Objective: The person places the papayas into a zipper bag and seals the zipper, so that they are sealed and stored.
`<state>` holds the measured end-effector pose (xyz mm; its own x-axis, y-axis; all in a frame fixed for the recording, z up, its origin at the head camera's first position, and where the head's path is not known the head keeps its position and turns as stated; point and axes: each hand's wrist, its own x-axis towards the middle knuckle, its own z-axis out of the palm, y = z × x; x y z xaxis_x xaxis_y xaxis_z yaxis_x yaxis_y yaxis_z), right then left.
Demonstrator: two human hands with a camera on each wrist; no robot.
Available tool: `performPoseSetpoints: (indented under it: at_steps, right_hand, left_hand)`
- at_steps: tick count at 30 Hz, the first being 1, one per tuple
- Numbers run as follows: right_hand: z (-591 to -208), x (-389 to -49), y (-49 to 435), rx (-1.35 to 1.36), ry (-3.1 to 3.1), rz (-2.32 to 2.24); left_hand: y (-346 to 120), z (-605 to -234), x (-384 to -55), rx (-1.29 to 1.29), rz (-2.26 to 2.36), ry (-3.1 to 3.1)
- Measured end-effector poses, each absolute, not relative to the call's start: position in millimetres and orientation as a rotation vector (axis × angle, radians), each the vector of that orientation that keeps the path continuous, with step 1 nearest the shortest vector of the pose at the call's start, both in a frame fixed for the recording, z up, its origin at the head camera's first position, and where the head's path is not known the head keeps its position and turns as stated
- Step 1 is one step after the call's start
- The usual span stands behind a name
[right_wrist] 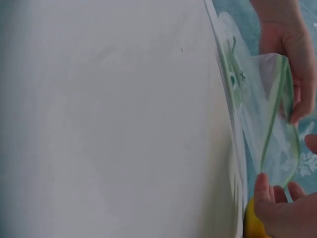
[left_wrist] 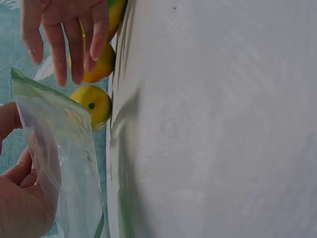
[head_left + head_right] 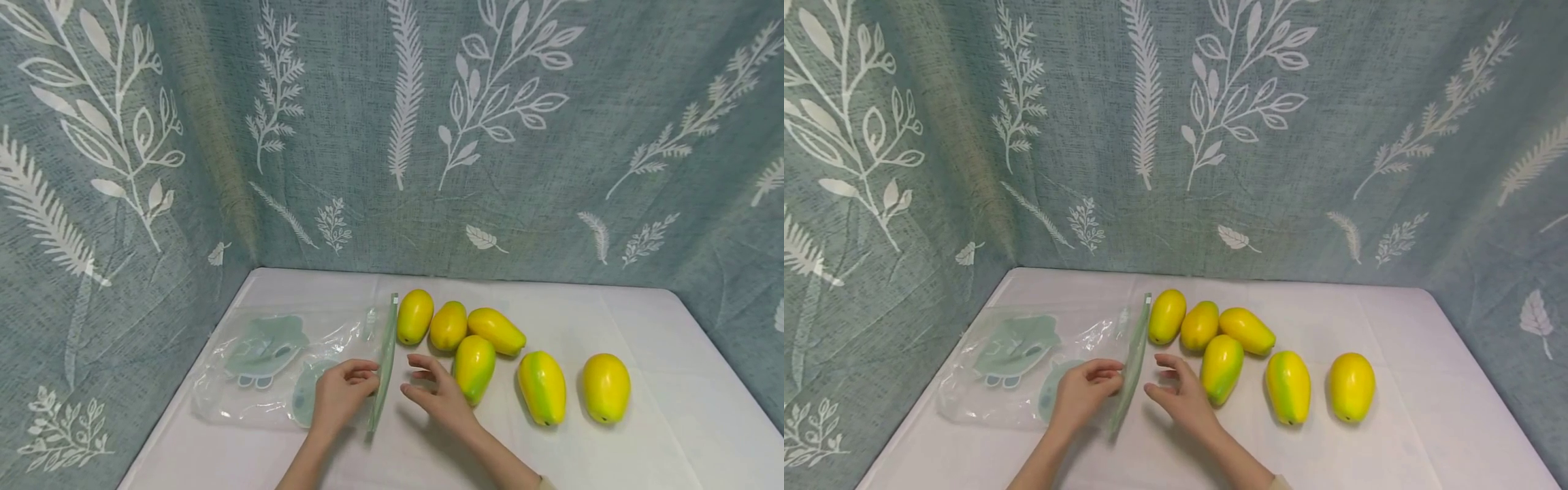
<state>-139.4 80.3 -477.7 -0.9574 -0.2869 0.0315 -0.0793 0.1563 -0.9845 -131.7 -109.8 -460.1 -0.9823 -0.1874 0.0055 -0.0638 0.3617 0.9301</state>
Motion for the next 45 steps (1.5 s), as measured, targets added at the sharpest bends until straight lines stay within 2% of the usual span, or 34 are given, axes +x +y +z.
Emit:
performPoseSetpoints:
  at_steps: [13,30,45]
  right_hand:
    - [-483,-137,62,-0.203,2.056,-2.022]
    - [-487,-138,48,-0.136,2.057,-2.041]
    - [-486,-135,47,-0.087,2.176,-1.908]
  left_hand:
    - [-113,-454,-127,0.258,-1.925,-2.397]
    - [-118,-439,-119,0.236,-2.11,-2.204]
    - [-126,-414,-114,0.173,-1.994,-2.088]
